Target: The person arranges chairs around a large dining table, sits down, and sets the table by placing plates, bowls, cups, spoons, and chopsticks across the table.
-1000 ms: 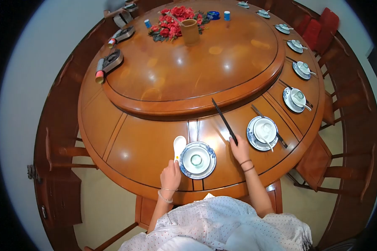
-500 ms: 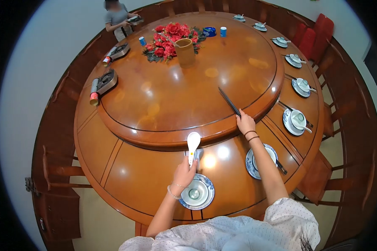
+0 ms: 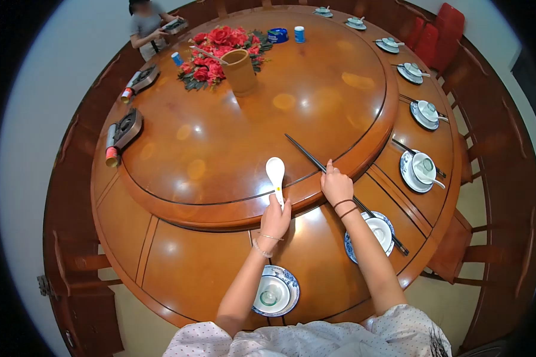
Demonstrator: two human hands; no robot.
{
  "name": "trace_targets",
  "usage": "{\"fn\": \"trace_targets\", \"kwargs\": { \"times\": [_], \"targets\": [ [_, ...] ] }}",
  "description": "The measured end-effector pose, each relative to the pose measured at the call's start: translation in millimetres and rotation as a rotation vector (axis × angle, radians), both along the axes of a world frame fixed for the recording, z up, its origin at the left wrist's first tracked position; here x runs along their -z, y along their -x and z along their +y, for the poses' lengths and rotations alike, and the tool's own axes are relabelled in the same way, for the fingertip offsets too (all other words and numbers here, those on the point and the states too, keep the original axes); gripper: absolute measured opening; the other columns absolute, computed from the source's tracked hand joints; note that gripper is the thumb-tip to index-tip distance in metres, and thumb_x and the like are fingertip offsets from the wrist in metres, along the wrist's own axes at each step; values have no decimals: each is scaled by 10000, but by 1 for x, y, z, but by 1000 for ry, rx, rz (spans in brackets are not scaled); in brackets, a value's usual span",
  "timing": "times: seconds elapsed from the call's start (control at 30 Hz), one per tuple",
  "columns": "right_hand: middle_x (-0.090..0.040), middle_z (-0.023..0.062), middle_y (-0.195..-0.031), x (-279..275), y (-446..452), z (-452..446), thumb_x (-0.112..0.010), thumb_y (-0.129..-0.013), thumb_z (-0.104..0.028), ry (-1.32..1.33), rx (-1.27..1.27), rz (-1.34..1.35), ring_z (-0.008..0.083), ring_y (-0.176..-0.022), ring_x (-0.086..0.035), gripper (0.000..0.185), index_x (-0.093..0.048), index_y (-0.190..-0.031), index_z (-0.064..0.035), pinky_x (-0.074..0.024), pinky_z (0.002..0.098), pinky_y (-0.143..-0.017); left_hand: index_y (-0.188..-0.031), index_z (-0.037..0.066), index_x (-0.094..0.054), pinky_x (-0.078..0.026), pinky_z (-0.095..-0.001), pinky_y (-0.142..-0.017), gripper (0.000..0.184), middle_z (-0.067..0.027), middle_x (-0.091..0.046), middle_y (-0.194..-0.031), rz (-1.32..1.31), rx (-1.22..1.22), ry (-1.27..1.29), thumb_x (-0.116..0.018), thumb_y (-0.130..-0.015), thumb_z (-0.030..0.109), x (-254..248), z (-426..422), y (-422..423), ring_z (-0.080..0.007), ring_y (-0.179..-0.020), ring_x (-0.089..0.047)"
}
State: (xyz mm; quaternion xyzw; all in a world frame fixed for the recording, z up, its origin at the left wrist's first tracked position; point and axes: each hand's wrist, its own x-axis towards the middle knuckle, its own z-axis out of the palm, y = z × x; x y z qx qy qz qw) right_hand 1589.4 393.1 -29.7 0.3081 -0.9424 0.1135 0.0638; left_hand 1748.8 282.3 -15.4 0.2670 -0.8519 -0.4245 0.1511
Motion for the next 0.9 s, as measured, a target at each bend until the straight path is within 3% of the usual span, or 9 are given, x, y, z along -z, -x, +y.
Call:
{"fn": "trace_targets", "kwargs": {
  "times": [0.23,0.33,0.37,0.43,0.5,0.63,0.7,0.83,0.9],
  "targets": [
    [-609,143,-787,4,4,1,-489,-821,-256,38,17,0,291,-612,-612,421,-485,-1153,4,-512,377,-556,-939,-25,-367,-420,-467,-575,300,-270,-561,-732,-35,2,-134,-495,-849,231,-6,27,-37,-437,-677,-548],
    [-607,164,-839,-4,1,8,-453,-853,-281,58,-18,-70,312,-702,-610,428,-462,-1178,-4,-500,400,-623,-886,-7,-393,-416,-382,-525,232,-162,-533,-656,40,-40,-62,-522,-845,182,-22,31,-86,-290,-571,-541],
    [-607,164,-839,-7,-3,13,-453,-853,-281,57,-6,-69,312,-702,-610,428,-462,-1178,-4,-500,400,-623,-881,15,-397,-399,-331,-455,195,-106,-518,-621,99,-64,-224,-512,-854,170,-39,35,-105,-197,-492,-506],
    [-598,174,-897,-10,-19,28,-429,-868,-271,186,-85,-166,342,-760,-588,399,-454,-1186,-31,-480,417,-671,-903,-7,-407,-402,-364,-511,227,-191,-544,-708,-4,-140,-271,-505,-852,191,-46,26,-156,-260,-571,-549],
    [-580,193,-946,-24,-72,59,-408,-884,-241,402,-188,-176,357,-859,-544,364,-453,-1174,-26,-451,407,-722,-892,-9,-403,-396,-345,-503,223,-155,-538,-673,-9,-295,-176,-505,-853,186,-58,23,-208,-235,-553,-529],
    [-587,189,-951,-17,-201,156,-451,-882,-164,806,-135,-388,285,-847,-579,325,-452,-1169,-13,-444,327,-727,-873,14,-396,-360,-285,-442,179,-47,-441,-580,121,-559,-155,-486,-869,169,-26,14,-334,-137,-491,-447],
    [-594,176,-928,-26,-275,214,-459,-882,-149,861,111,-644,215,-808,-582,293,-461,-1143,-16,-438,290,-704,-867,32,-382,-323,-237,-380,158,-31,-423,-593,154,-562,-276,-475,-877,159,-32,28,-380,-99,-438,-391],
    [-562,113,-744,-37,-379,311,-463,-885,-173,576,397,-697,174,-651,-526,228,-488,-1039,-7,-424,286,-606,-846,47,-350,-316,-228,-338,184,-22,-396,-557,217,-707,-249,-477,-883,176,10,44,-459,-92,-386,-369],
    [-491,59,-648,-32,-409,337,-466,-886,-177,618,365,-634,142,-567,-466,209,-485,-1004,-5,-396,279,-535,-847,51,-339,-327,-231,-328,197,-17,-387,-557,235,-761,-268,-478,-885,186,22,52,-469,-90,-387,-366]
  ]
}}
